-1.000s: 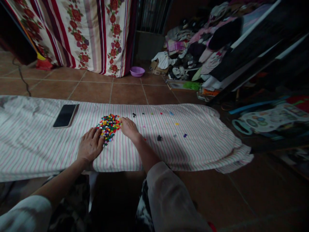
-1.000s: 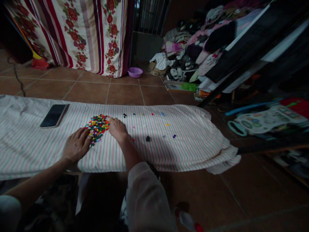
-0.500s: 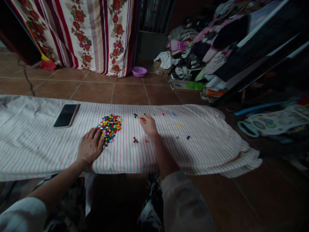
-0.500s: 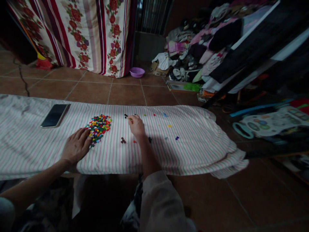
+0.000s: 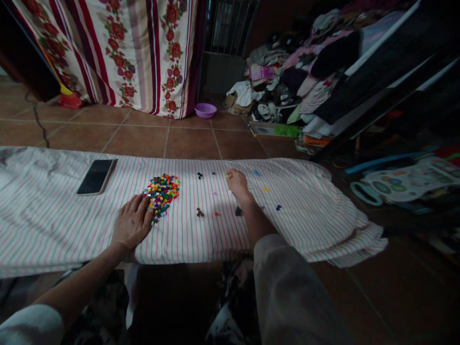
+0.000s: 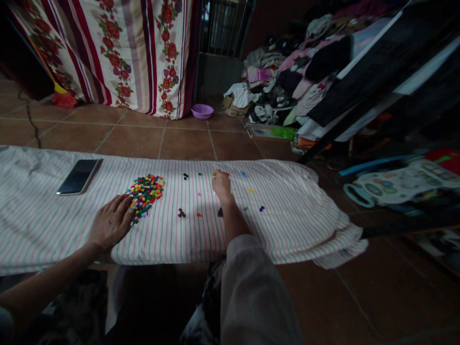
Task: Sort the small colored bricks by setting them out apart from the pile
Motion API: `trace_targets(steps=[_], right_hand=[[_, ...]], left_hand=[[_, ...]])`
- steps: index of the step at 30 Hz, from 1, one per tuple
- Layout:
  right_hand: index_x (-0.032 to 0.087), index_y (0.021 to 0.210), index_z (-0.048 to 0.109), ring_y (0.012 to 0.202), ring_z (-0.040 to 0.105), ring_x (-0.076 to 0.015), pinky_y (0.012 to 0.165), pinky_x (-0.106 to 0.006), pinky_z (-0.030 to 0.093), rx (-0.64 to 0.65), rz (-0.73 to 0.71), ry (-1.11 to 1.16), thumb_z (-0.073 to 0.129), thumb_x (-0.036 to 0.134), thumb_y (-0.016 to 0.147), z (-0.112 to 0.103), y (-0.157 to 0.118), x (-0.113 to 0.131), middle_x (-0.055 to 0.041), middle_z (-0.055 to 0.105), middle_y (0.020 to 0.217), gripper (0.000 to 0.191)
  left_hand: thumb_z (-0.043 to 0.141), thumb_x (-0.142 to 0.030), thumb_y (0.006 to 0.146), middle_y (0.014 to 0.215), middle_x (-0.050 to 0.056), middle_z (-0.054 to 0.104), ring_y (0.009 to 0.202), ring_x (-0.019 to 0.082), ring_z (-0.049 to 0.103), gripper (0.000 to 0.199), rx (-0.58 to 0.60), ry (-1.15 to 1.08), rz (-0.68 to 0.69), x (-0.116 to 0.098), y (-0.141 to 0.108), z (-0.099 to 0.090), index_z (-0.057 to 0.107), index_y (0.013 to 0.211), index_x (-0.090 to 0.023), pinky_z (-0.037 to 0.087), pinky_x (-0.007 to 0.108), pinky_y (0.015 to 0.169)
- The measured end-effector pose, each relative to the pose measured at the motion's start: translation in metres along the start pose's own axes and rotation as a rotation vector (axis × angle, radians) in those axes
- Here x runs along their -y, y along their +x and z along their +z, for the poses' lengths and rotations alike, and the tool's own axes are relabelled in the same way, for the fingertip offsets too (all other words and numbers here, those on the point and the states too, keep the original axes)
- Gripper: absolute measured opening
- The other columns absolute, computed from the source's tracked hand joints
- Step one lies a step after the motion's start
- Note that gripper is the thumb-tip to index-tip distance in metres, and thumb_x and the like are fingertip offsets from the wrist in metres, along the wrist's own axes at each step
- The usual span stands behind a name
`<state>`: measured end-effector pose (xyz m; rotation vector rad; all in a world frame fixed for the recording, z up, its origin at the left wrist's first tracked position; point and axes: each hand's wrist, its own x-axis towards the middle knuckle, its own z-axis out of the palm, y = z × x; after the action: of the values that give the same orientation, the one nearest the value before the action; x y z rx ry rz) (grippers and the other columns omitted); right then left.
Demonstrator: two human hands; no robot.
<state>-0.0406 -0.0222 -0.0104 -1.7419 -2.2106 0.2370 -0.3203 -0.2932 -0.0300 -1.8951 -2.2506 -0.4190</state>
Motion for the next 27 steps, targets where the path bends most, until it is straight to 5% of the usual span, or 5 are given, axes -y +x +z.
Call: trace_targets(steps=[15, 20, 27], right_hand=[[0.015, 0.105, 0.073, 0.100, 0.062, -0.0194, 0.089, -0.027, 0.045, 0.039, -0.017, -0.057, 0.050, 0.013, 0.088, 0.003, 0.015, 0.004, -0.0125, 0.070, 0.102, 0.029], [0.012, 0.117, 0.069, 0.101, 0.062, -0.0225, 0.089, -0.030, 0.045, 0.029, -0.017, -0.069, 0.046, 0.012, 0.089, -0.003, 0.010, 0.007, -0.0162, 0.068, 0.108, 0.036], [0.013, 0.110, 0.070, 0.099, 0.061, -0.0219, 0.090, -0.031, 0.044, -0.008, -0.175, 0.049, 0.049, 0.012, 0.085, -0.011, -0.006, 0.037, -0.0125, 0.068, 0.105, 0.033]], left_hand=[[0.025, -0.044, 0.096, 0.135, 0.018, 0.056, 0.135, 0.032, 0.044, 0.053, -0.034, 0.022, -0.039, -0.001, 0.001, 0.002, 0.051, 0.131, -0.014, 0.038, 0.049, 0.109], [0.027, -0.044, 0.096, 0.136, 0.017, 0.055, 0.136, 0.031, 0.043, 0.053, -0.021, 0.005, -0.062, -0.002, 0.001, 0.001, 0.051, 0.132, -0.013, 0.037, 0.048, 0.110], [0.030, -0.042, 0.095, 0.138, 0.016, 0.055, 0.137, 0.031, 0.041, 0.049, 0.015, -0.024, -0.082, -0.006, 0.002, -0.004, 0.053, 0.130, -0.016, 0.035, 0.048, 0.111]])
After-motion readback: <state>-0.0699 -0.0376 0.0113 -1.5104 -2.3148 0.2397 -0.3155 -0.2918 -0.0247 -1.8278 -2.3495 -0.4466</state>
